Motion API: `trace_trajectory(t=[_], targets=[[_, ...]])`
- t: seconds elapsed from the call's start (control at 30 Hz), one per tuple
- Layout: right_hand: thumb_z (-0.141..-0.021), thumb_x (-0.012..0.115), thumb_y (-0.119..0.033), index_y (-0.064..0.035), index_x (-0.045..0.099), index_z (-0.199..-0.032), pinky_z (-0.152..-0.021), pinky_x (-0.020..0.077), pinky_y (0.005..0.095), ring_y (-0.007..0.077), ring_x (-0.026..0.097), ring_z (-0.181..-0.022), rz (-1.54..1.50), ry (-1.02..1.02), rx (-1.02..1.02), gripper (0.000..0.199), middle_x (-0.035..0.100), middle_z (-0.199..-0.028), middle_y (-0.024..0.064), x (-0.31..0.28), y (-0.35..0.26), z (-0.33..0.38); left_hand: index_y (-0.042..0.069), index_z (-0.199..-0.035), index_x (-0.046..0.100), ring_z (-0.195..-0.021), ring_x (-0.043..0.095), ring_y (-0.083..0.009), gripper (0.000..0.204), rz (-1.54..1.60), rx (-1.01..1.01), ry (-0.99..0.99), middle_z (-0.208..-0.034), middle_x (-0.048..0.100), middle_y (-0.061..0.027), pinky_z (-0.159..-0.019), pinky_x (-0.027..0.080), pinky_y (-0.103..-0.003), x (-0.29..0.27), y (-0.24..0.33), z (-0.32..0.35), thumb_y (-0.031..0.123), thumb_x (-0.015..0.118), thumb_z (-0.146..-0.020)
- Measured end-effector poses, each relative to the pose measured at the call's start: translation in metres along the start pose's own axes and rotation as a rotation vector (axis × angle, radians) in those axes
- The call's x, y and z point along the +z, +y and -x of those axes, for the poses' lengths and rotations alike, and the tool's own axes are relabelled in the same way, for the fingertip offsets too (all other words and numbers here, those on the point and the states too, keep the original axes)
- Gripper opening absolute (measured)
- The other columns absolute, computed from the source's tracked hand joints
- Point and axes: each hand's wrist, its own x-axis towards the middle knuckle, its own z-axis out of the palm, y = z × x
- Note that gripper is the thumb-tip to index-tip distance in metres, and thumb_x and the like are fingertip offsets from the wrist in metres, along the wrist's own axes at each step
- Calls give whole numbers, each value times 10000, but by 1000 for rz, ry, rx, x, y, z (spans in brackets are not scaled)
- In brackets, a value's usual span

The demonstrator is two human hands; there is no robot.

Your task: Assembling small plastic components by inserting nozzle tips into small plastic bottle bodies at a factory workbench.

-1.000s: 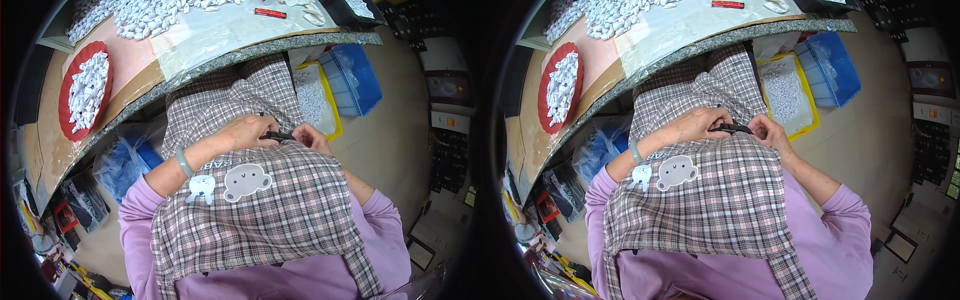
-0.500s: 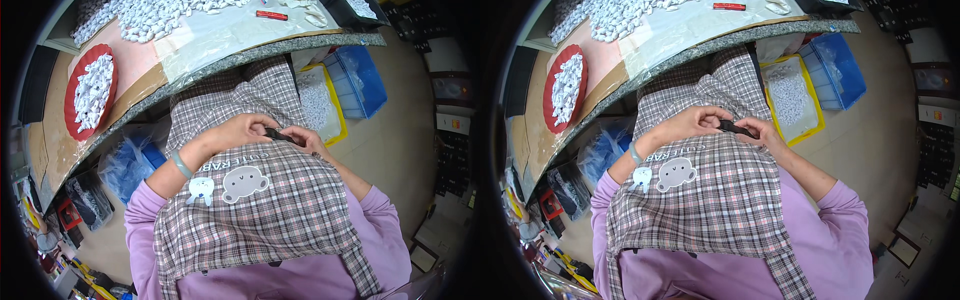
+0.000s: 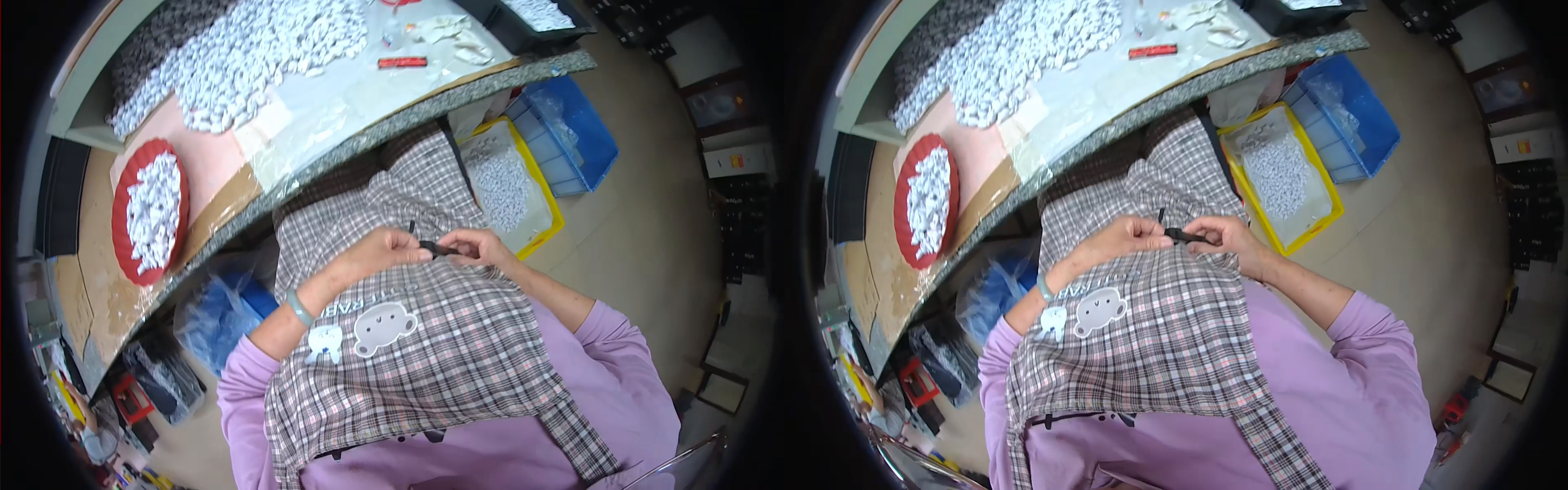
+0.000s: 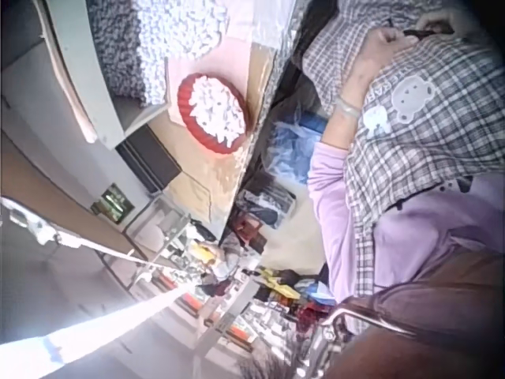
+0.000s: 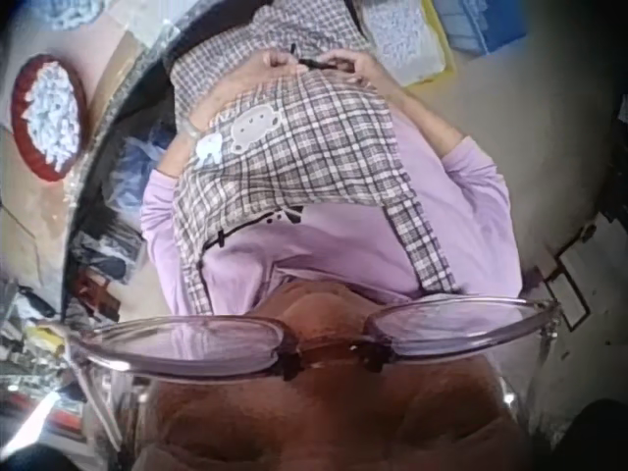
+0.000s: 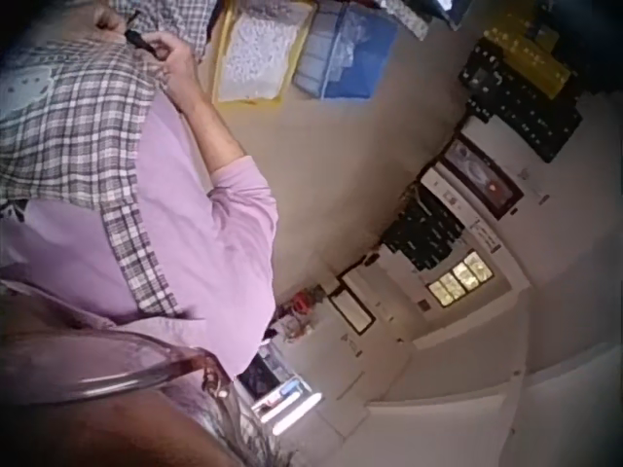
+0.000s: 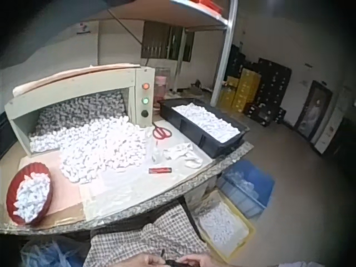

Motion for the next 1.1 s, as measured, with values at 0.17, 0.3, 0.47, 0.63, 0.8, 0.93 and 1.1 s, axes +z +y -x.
trace_trajectory(t=[0.17,0.3,0.47,0.63,0.8,0.93,1.1], targets=[[-817,700,-32,-8,628,-911,-590,435,179,18,553,-679,95,66,-55,121,637,-770,-8,3,15,-2,64,-761,629,-584,342,-12,252,-18,10,15,-621,441,85,-520,286,-216,4,2,10,280,669,-883],[-816,702,-27,-12,629,-907,-588,436,169,17,552,-677,32,52,-105,117,632,-765,-9,3,16,-4,55,-889,665,-560,365,-34,213,72,139,-53,-632,461,76,-495,299,-221,1,-12,9,267,675,-877],[-822,695,-22,-13,633,-921,-602,440,157,14,559,-704,139,22,-160,117,636,-801,-9,-1,13,-4,40,-787,561,-615,332,-16,217,82,76,-19,-669,414,85,-544,311,-212,3,-4,11,206,643,-902],[-833,678,-19,-30,660,-948,-559,389,158,0,500,-658,166,70,-93,117,613,-775,-36,3,2,-2,37,-804,623,-577,352,-29,223,-9,127,56,-618,433,67,-513,314,-234,3,-17,4,241,675,-878],[-775,745,-65,-29,678,-939,-501,327,176,10,428,-588,208,111,-148,181,572,-726,-65,-2,9,-10,44,-945,667,-573,309,-28,191,26,-4,77,-621,361,87,-515,300,-212,0,-2,8,215,689,-865],[-765,741,-64,-42,678,-948,-504,355,193,18,456,-581,457,194,-274,195,581,-707,-39,4,-1,-16,115,-1216,622,-564,289,-46,363,-19,40,112,-609,314,66,-514,314,-226,-3,12,8,199,675,-867],[-785,724,-66,-33,674,-952,-510,372,190,11,483,-590,165,140,-102,178,603,-734,-34,2,3,-19,55,-1031,680,-723,663,-166,282,-334,218,263,-852,699,-79,-594,519,-285,-1,22,6,207,695,-793]])
